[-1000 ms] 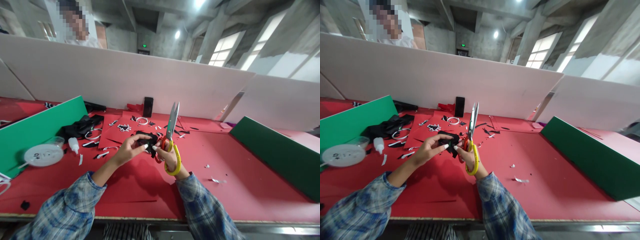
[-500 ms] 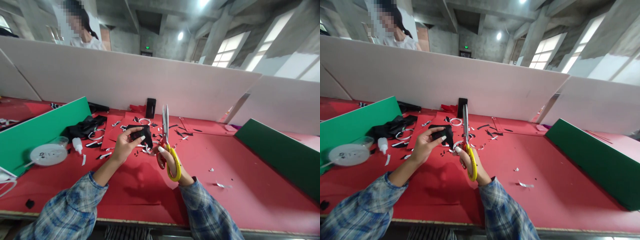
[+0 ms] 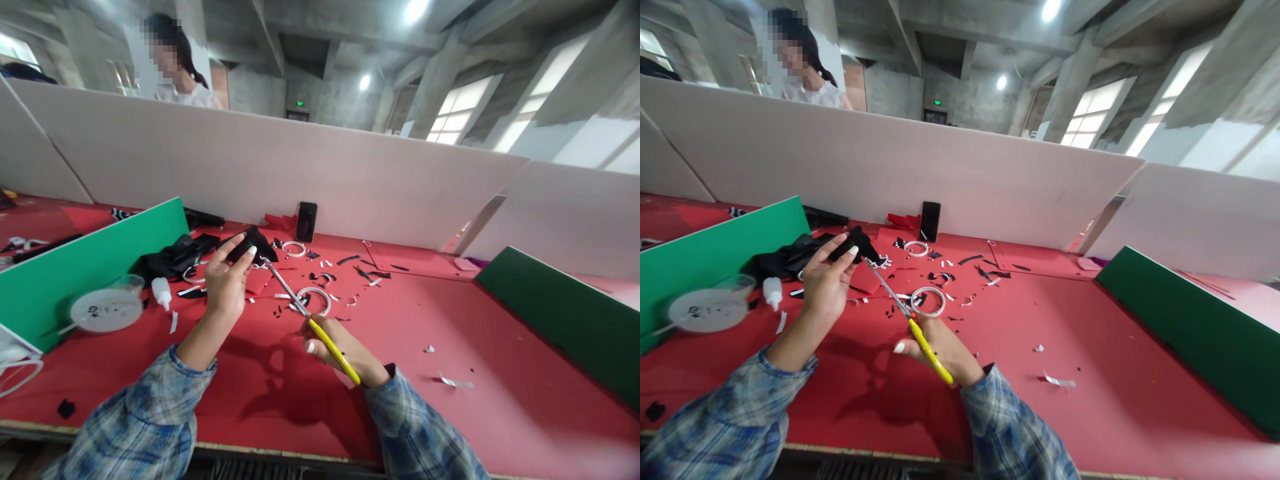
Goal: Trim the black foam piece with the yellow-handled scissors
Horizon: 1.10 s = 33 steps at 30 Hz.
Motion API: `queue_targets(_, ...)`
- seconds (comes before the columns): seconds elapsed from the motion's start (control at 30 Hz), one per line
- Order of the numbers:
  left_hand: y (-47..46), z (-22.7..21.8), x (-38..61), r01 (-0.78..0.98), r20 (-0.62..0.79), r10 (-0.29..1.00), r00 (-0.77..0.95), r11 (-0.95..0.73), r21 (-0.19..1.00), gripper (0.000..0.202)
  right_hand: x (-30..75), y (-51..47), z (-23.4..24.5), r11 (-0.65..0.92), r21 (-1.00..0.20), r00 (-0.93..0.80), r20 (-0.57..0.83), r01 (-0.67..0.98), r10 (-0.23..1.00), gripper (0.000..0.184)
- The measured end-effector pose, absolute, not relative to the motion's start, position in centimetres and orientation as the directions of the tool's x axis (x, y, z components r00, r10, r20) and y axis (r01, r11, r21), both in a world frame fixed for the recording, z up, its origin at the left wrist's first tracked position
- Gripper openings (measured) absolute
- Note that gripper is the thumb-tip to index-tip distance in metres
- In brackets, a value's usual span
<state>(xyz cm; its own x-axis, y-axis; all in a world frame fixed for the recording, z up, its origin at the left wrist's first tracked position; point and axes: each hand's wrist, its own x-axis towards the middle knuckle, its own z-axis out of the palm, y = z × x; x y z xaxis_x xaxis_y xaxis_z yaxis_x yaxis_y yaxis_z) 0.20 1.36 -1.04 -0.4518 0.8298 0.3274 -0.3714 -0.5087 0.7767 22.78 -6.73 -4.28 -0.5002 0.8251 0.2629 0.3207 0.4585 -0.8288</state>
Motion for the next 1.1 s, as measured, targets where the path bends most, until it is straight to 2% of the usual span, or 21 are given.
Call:
queue_targets(0.13,1.0,-1.0,0.7,-0.34,0.335,0.834,-0.439,-0.5,0.797,0.05,22.6,-6.7,-4.2,0.44,-0.839,-0.495,0.248,0.319,0.832,0.075)
queue_targets(0.37,0.4,-0.7,1.4,-0.244,0.453,0.801,-0.392,-0.565,0.788,0.044,22.3,-7.0,-3.8,0.416,-0.868,-0.5,0.243,0.269,0.831,0.075)
queue_targets(0.7,0.0,-0.8,1.6,-0.219,0.469,0.791,-0.393,-0.576,0.788,0.043,21.9,-7.9,-3.6,0.322,-0.937,-0.496,0.217,0.135,0.841,0.066)
queue_targets(1.1,-0.7,-0.6,1.8,-0.262,0.405,0.801,-0.44,-0.546,0.796,0.038,21.4,-8.0,-3.6,0.323,-0.939,-0.526,0.216,0.118,0.822,0.068)
